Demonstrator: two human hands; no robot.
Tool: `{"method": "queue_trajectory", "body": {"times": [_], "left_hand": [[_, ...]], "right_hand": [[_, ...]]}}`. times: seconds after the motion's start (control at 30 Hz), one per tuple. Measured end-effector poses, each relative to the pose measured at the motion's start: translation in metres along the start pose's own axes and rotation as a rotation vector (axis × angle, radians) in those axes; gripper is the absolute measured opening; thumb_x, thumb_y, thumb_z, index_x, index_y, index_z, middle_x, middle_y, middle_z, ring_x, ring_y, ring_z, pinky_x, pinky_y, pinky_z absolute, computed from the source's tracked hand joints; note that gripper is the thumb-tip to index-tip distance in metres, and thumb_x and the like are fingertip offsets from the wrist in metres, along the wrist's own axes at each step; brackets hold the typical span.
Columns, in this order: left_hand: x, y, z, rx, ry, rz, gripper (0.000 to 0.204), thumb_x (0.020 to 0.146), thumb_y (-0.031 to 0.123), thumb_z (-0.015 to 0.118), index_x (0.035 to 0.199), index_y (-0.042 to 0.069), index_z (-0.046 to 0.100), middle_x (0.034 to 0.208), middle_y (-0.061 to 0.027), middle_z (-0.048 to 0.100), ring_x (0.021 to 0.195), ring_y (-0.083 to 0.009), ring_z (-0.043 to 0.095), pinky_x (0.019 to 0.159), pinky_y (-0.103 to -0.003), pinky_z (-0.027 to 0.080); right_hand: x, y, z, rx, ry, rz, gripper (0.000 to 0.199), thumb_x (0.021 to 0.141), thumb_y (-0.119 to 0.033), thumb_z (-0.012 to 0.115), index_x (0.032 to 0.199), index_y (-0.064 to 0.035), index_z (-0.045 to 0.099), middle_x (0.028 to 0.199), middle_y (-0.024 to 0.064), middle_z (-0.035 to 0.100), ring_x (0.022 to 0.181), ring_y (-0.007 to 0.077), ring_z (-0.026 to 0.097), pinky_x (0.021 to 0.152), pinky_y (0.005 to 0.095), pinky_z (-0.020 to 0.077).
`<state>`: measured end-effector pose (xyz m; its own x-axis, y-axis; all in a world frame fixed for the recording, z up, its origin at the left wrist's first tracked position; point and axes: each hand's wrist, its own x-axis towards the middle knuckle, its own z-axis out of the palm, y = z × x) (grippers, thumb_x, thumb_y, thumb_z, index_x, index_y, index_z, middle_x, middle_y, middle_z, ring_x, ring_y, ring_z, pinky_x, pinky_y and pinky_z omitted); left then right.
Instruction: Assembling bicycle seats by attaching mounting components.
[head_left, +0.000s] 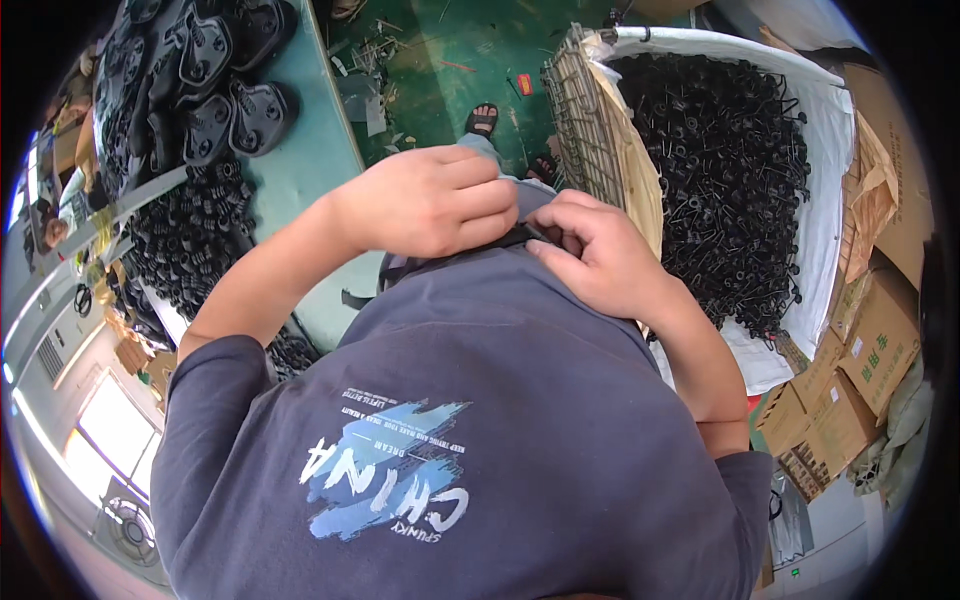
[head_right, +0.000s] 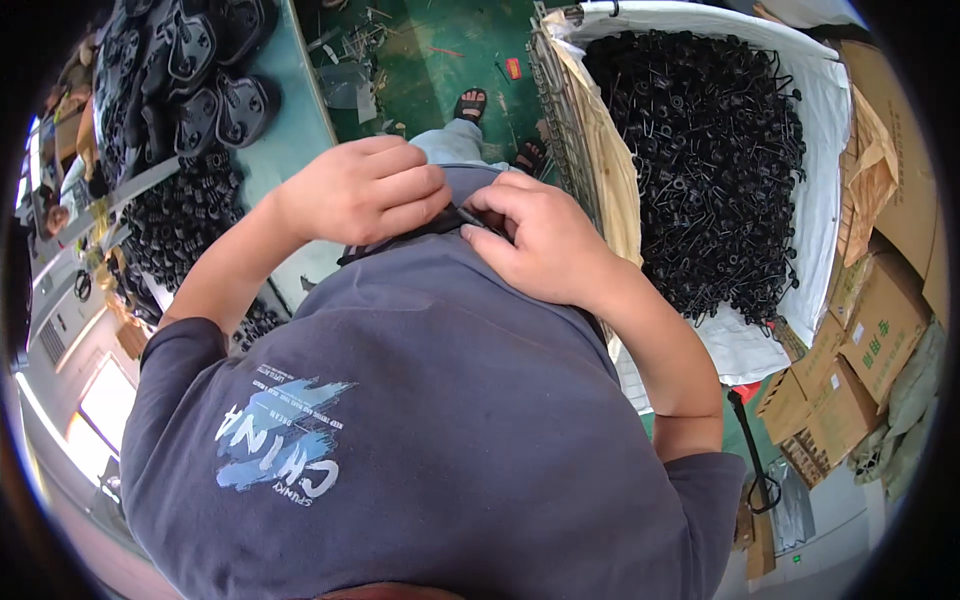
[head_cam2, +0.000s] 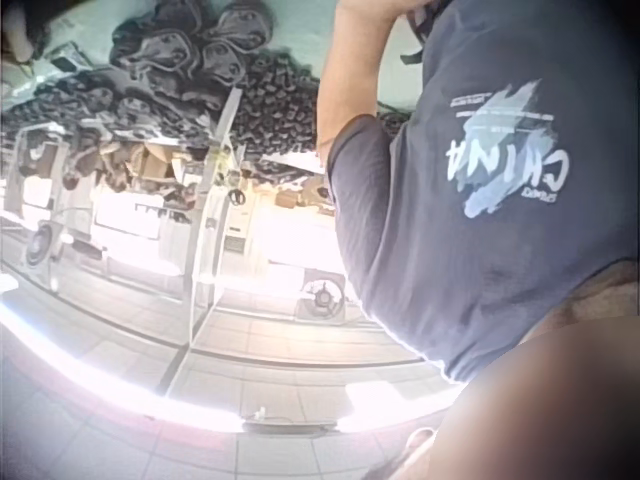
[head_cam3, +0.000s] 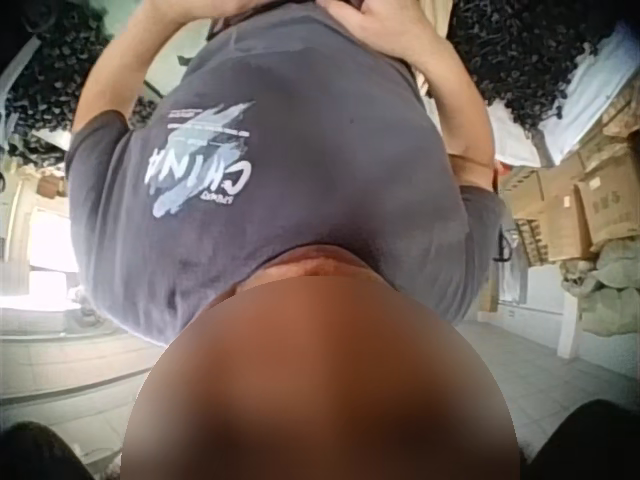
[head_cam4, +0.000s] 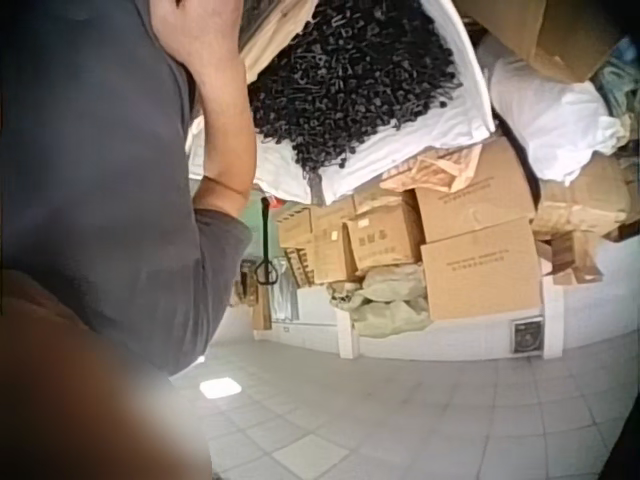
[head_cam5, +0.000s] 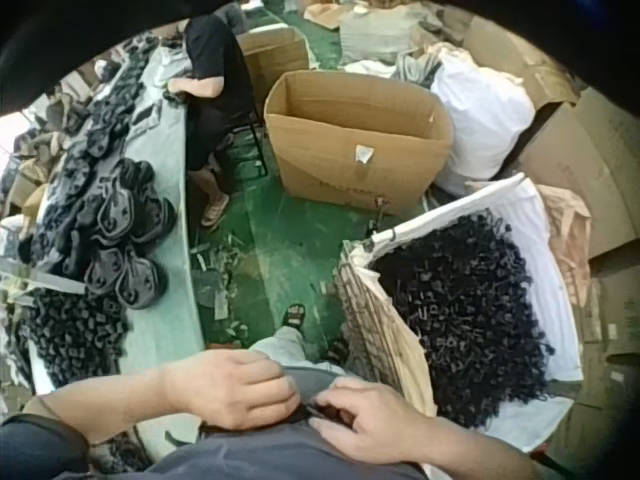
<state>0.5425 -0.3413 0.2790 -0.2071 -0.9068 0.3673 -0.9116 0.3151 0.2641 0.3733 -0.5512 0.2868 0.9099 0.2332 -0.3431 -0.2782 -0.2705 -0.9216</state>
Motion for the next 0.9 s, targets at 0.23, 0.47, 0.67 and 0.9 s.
{"method": "queue_trajectory", "body": {"times": [0.23, 0.47, 0.67, 0.9], "left_hand": [[0.006, -0.091, -0.011, -0.194, 0.045, -0.062, 0.027, 0.078, 0.016, 0.068, 0.102, 0.003, 0.069, 0.1, -0.005, 0.063, 0.077, -0.0222, 0.064, 0.061, -0.035, 0.056], [0.027, -0.181, -0.028, 0.003, 0.196, 0.488, 0.026, 0.074, 0.017, 0.076, 0.094, 0.003, 0.068, 0.091, -0.0045, 0.059, 0.07, -0.0152, 0.058, 0.057, -0.029, 0.05], [0.038, -0.212, -0.043, -0.158, -0.043, 0.5, 0.019, 0.079, 0.009, 0.07, 0.096, 0.004, 0.064, 0.092, -0.0054, 0.061, 0.075, -0.0225, 0.064, 0.063, -0.035, 0.055], [-0.015, -0.196, -0.04, -1.061, -0.177, -0.538, 0.036, 0.085, -0.009, 0.067, 0.118, 0.004, 0.064, 0.105, -0.0103, 0.068, 0.095, -0.0299, 0.071, 0.078, -0.039, 0.059]], "right_hand": [[0.049, -0.027, 0.0, -0.157, 0.384, -0.077, 0.02, 0.094, -0.009, 0.073, 0.108, 0.0047, 0.072, 0.097, 0.0165, 0.067, 0.084, 0.0326, 0.068, 0.076, 0.0393, 0.0551], [0.09, -0.047, 0.006, -0.142, 0.553, -0.053, 0.017, 0.097, -0.005, 0.068, 0.108, 0.0082, 0.068, 0.099, 0.0196, 0.067, 0.086, 0.0353, 0.068, 0.078, 0.0387, 0.0548], [0.113, -0.058, 0.014, -0.159, 0.671, -0.033, 0.017, 0.097, -0.005, 0.068, 0.109, 0.0076, 0.069, 0.098, 0.02, 0.067, 0.083, 0.0359, 0.069, 0.076, 0.0387, 0.0556], [0.115, -0.057, 0.02, -0.119, 0.694, 0.051, 0.015, 0.096, -0.005, 0.07, 0.108, 0.005, 0.07, 0.095, 0.0181, 0.068, 0.08, 0.0348, 0.068, 0.073, 0.0392, 0.0556]]}}
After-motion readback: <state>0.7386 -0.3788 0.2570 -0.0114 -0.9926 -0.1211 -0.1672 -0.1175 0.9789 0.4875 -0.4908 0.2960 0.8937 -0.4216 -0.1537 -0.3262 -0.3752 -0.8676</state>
